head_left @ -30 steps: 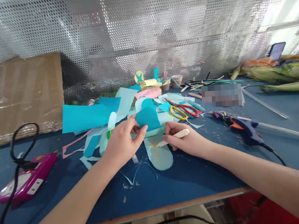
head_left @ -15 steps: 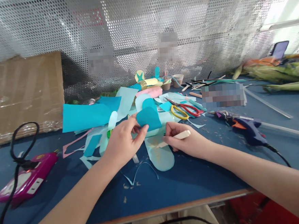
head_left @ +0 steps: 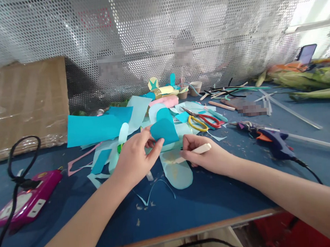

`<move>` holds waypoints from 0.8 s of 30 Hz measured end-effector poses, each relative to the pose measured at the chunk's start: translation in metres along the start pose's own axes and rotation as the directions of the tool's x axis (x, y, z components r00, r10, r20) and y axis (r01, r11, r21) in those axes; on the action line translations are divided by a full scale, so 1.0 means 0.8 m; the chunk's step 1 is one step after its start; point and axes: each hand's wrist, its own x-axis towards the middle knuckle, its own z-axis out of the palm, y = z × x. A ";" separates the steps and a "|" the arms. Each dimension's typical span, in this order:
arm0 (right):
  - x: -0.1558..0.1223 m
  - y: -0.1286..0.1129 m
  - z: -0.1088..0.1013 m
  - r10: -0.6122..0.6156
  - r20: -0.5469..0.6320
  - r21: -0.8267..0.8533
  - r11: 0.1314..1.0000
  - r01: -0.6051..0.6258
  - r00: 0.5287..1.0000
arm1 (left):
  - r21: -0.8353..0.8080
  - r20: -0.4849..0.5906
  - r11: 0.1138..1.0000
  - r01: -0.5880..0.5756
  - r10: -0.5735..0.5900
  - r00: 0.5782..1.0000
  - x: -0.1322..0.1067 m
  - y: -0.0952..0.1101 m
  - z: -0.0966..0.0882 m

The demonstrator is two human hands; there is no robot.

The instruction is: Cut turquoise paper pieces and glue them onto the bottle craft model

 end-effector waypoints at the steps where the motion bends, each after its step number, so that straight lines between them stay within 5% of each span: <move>1: 0.000 -0.001 0.001 -0.002 -0.001 -0.001 1.000 0.002 1.000 | -0.001 0.002 1.000 0.000 0.000 1.000 0.000 0.000 0.000; 24: -0.001 -0.005 0.001 0.013 -0.025 0.003 1.000 -0.013 1.000 | -0.004 0.027 1.000 0.013 -0.013 1.000 0.001 0.001 -0.003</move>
